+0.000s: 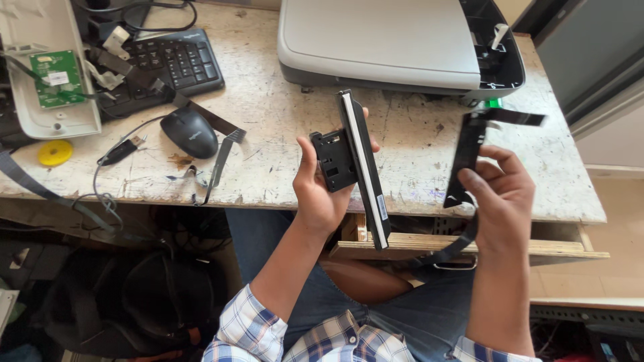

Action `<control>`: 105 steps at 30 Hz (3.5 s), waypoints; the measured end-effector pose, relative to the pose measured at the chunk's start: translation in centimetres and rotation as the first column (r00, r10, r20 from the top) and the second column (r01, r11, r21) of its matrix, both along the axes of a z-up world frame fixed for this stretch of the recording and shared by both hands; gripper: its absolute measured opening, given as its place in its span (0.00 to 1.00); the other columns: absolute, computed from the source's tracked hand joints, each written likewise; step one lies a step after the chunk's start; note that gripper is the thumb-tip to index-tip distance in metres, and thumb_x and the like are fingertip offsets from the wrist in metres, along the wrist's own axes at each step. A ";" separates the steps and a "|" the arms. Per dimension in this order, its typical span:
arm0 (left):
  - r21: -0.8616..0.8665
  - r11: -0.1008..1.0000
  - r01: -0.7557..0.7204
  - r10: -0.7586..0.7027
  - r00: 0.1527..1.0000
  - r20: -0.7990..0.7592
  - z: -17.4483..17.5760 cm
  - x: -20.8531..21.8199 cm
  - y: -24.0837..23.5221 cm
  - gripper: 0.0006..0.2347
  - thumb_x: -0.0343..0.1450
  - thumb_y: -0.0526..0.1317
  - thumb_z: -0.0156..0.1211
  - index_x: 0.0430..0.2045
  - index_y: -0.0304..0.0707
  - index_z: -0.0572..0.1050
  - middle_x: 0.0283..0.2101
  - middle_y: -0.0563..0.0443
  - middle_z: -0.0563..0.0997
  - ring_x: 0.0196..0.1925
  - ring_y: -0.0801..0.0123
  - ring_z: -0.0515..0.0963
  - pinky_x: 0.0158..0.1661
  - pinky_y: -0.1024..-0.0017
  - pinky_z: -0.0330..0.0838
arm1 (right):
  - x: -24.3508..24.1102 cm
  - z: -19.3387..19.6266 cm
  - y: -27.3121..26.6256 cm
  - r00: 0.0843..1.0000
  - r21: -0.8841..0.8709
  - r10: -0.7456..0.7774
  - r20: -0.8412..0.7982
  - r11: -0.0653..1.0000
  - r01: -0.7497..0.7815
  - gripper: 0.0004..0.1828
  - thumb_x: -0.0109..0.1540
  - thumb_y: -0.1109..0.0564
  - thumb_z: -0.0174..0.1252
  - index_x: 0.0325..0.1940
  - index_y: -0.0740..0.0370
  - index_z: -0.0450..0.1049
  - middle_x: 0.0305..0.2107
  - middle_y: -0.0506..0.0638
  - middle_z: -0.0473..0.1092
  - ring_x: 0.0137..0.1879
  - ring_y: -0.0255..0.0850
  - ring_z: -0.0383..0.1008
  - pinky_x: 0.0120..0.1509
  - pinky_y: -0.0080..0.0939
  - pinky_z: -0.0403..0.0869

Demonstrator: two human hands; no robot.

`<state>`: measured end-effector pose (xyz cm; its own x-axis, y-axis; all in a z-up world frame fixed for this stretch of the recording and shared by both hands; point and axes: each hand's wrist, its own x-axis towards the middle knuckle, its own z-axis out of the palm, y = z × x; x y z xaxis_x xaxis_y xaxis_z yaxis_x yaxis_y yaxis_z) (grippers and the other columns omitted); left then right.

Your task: The person removes a ribbon cable from a black plastic housing and then attaches the housing to a larger electronic component with a circuit board. The person aligns and secures the parts together by hand.

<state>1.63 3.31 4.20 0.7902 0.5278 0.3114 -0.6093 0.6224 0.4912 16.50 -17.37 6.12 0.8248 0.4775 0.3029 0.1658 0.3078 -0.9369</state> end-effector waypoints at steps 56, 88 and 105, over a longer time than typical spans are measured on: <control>0.068 0.992 0.110 -0.103 0.990 -0.101 -0.4 1.6 -1.1 0.35 0.80 0.63 0.32 0.62 0.24 0.69 0.42 0.40 0.82 0.47 0.64 0.82 0.49 0.67 0.78 | -4.5 0.6 1.8 0.973 -0.314 -0.084 0.216 0.937 0.151 0.07 0.61 0.68 0.62 0.44 0.69 0.78 0.33 0.49 0.76 0.39 0.31 0.74 0.45 0.30 0.71; 0.039 0.966 0.257 -0.242 0.944 -0.223 -2.1 1.4 -1.1 0.31 0.79 0.64 0.32 0.47 0.32 0.73 0.39 0.45 0.80 0.38 0.70 0.83 0.35 0.75 0.80 | -9.6 3.2 6.3 0.989 -0.229 0.132 0.068 0.967 -0.113 0.20 0.61 0.68 0.65 0.55 0.65 0.68 0.36 0.53 0.77 0.40 0.31 0.79 0.40 0.29 0.77; 0.053 0.973 0.226 -0.203 0.938 -0.282 -1.2 1.4 -1.3 0.31 0.79 0.63 0.30 0.51 0.30 0.71 0.41 0.40 0.80 0.41 0.65 0.86 0.39 0.73 0.84 | -10.7 4.6 6.2 0.942 -0.418 0.022 0.335 0.899 0.128 0.25 0.61 0.66 0.66 0.62 0.62 0.71 0.35 0.47 0.77 0.39 0.28 0.79 0.40 0.27 0.78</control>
